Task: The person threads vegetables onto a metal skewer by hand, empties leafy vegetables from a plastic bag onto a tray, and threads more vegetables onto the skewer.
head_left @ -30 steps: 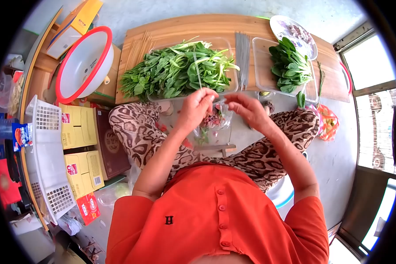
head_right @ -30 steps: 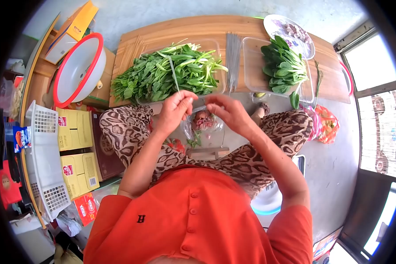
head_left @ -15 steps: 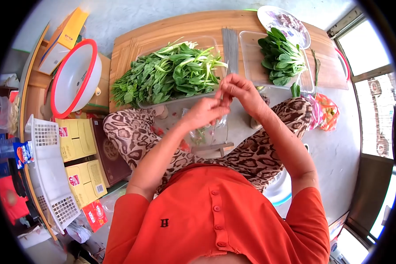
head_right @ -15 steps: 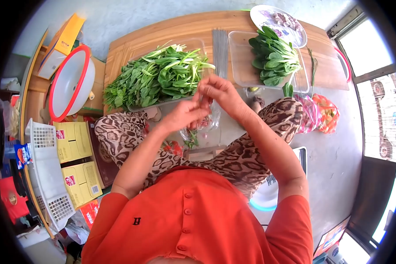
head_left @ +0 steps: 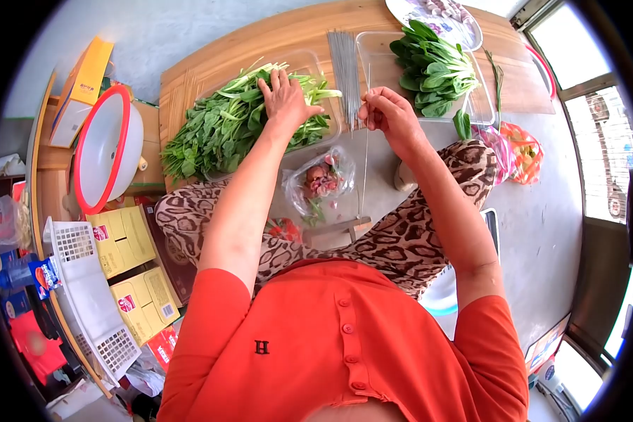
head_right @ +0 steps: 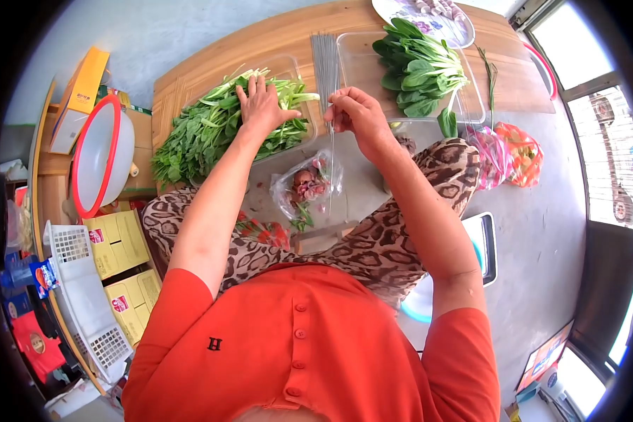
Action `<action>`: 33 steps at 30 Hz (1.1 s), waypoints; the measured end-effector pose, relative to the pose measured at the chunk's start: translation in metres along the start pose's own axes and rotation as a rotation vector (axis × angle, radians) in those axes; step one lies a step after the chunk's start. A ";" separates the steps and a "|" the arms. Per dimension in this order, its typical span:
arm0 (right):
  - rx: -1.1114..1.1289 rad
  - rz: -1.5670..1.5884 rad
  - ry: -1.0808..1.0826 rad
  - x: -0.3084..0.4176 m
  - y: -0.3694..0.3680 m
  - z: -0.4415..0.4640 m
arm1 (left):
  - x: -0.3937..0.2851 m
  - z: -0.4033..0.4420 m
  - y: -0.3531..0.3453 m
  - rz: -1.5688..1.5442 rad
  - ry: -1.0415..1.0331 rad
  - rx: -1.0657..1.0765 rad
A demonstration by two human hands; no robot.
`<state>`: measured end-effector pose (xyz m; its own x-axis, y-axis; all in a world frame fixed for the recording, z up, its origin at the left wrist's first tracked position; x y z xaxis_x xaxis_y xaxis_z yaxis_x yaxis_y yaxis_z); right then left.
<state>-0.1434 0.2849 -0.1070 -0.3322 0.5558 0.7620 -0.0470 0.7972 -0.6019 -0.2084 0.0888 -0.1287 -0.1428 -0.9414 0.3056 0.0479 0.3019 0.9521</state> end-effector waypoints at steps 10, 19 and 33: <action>-0.001 -0.037 0.002 -0.002 0.001 -0.001 | -0.004 -0.034 -0.011 -0.203 -0.100 -0.260; -0.016 -0.068 -0.029 -0.013 0.002 0.000 | 0.073 -0.049 0.083 -0.436 -0.001 -0.257; -0.016 -0.093 -0.053 -0.023 -0.002 -0.005 | 0.033 -0.096 0.009 -0.572 -0.144 -0.346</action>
<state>-0.1311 0.2716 -0.1216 -0.3762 0.4662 0.8007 -0.0654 0.8487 -0.5248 -0.1181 0.0465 -0.1101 -0.3686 -0.9018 -0.2257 0.2354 -0.3254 0.9158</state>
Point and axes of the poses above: each hand's wrist, its own z-axis towards the middle knuckle, its own y-axis out of the back of the hand, x = y × z, the point moved 6 cm from there along z, towards the middle knuckle, and after that the axes turned 13 degrees about z, right-handed, at the moved point
